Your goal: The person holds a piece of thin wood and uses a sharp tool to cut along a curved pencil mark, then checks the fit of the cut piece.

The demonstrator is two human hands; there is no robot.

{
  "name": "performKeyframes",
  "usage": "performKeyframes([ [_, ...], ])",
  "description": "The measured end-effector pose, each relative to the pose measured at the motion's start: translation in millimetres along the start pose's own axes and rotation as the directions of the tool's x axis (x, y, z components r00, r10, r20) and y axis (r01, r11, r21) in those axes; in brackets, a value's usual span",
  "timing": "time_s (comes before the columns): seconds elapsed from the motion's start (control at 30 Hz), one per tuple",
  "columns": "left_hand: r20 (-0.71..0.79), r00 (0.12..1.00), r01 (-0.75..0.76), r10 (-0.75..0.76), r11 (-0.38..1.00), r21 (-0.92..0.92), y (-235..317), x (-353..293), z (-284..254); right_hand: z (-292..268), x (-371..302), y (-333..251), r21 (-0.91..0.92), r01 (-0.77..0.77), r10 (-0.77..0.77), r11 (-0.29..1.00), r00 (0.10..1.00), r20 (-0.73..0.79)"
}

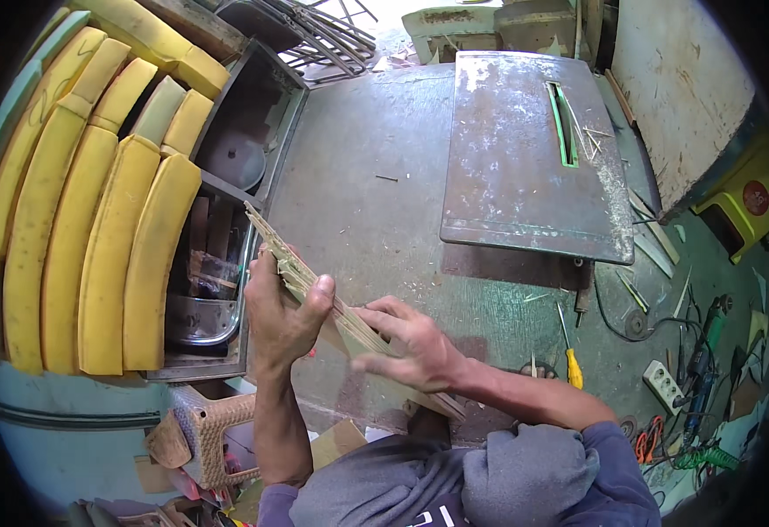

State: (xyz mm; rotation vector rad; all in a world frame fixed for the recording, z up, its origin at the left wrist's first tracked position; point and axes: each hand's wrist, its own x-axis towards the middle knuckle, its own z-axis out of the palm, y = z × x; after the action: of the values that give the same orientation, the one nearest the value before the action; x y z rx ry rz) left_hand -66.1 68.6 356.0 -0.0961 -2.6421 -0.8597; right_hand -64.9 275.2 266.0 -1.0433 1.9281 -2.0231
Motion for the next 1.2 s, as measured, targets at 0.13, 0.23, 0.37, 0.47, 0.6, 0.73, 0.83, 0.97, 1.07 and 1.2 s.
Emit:
performKeyframes([
  [0.13,-0.059,0.995,0.080,-0.077,0.996,0.050,3,0,4,8,1,3,-0.195,0.023,-0.045,0.981,0.993,-0.108],
  [0.23,-0.107,0.975,0.193,-0.195,0.981,-0.029,23,2,-1,1,10,1,-0.201,0.109,-0.138,0.974,0.981,-0.136],
  [0.37,0.141,0.976,0.198,-0.164,0.941,-0.273,35,5,-43,-18,23,-2,-0.187,0.232,-0.249,0.955,0.966,-0.071],
  [0.47,0.417,0.890,0.330,-0.184,0.891,-0.312,34,6,-71,-37,30,-3,-0.159,0.279,-0.273,0.947,0.960,0.057],
  [0.6,0.555,0.778,0.458,-0.295,0.870,-0.179,20,-13,-64,-50,36,-3,-0.157,0.222,-0.189,0.962,0.961,0.201],
  [0.73,0.492,0.764,0.614,-0.417,0.703,-0.359,-8,-41,-40,-50,36,-4,-0.172,0.106,-0.088,0.979,0.990,0.106],
  [0.83,0.473,0.673,0.727,-0.568,0.625,-0.283,-31,-55,-19,-57,20,8,-0.312,0.053,-0.072,0.949,0.996,-0.053],
  [0.97,0.512,0.611,0.786,-0.604,0.386,-0.482,-97,-85,28,-44,-4,25,-0.317,-0.167,0.171,0.934,0.985,-0.014],
  [1.07,0.534,0.626,0.771,-0.568,0.352,-0.530,-103,-88,31,-29,-14,34,-0.328,-0.339,0.387,0.882,0.918,0.092],
  [1.2,0.560,0.607,0.792,-0.563,0.377,-0.480,-96,-87,26,-23,-14,45,-0.433,-0.037,0.109,0.901,0.984,0.143],
])
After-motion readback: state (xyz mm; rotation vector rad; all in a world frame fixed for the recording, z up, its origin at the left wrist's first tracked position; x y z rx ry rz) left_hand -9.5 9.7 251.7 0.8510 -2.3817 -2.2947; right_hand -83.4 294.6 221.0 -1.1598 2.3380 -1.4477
